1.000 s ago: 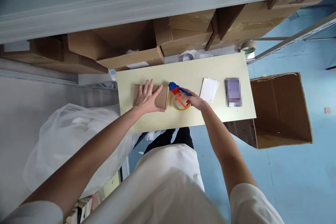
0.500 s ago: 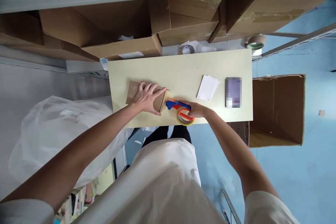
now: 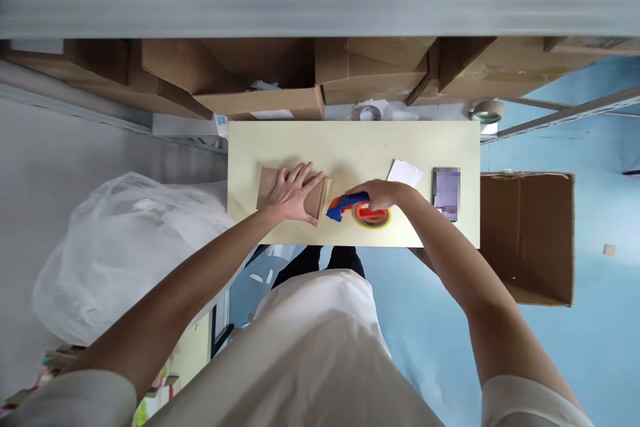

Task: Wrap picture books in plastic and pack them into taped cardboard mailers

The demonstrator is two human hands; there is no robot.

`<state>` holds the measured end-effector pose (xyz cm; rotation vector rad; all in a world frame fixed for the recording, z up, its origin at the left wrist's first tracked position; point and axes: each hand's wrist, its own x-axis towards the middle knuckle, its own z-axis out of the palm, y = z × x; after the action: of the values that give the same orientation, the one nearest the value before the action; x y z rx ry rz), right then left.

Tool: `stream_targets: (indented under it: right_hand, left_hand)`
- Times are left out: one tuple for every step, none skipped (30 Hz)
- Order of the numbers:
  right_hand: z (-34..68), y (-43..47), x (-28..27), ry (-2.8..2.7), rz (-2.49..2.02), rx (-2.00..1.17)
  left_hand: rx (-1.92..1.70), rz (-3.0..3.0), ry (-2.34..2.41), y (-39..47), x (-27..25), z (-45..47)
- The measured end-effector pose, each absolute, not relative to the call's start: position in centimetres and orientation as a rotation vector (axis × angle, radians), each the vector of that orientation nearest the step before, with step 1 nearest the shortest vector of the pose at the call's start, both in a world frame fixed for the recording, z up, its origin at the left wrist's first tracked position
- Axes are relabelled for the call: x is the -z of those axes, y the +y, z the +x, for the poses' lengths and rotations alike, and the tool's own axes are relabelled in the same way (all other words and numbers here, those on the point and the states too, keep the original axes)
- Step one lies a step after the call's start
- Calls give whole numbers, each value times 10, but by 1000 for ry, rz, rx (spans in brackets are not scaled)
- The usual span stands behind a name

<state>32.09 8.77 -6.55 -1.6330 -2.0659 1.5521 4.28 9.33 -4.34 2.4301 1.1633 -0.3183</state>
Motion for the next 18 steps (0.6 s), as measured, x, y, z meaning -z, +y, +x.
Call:
stream_targets:
  right_hand:
    - [332,76,51,-2076,-1597,-1684]
    - [341,65,37,-2020,-1614,-1719]
    - [349,53,22,-1937,-1625,-1752]
    - [353,42,10,-1832,-1626,-1772]
    - [354,30,-1,-1716,-1616,-1769]
    - [352,19,-9,-1606,-1589,-1750]
    - [346,8,-14,-1508,-1548,-1718]
    - [339,-1,-18,-1429,-1507,-1677]
    - [330,-9,-19,-1375,-1474,-1625]
    - [320,-16,-20,-1348,-1459,-1562]
    - [310,-22,-20,-1347,-1459,-1491]
    - [301,-26,-20,-1369,-1468,-1412]
    - [292,-30,-21,-1409,-1482,-1331]
    - [285,-33,-22,-1458,-1501,-1254]
    - [278,-35,-25,-1512,-1523,-1181]
    - [273,-36,-30,-1561,-1549,-1109]
    - [268,-37,-38,-1604,-1576,-1035]
    - [265,-36,-47,-1639,-1602,-953]
  left_hand:
    - [299,2418,1212,90,42,38]
    - [273,2398,1281,85,41,31]
    - [238,2369,1374,80,41,22]
    - [197,2328,1482,75,41,12]
    - [154,2272,1601,70,43,2]
    - [115,2207,1710,65,46,-8]
    - [72,2140,1799,61,49,-18]
    - [21,2095,1840,58,53,-27]
    - [-36,2090,1816,56,57,-33]
    - [-86,2093,1769,54,61,-38]
    - [-124,2086,1722,54,64,-41]
    - [-158,2071,1689,54,67,-42]
    - [-187,2054,1667,55,69,-42]
    - [-212,2035,1654,56,71,-41]
    - [-235,2017,1648,56,72,-41]
    - [-256,2005,1641,57,73,-40]
    - [-275,1997,1632,58,75,-39]
    - [-292,1992,1621,58,76,-39]
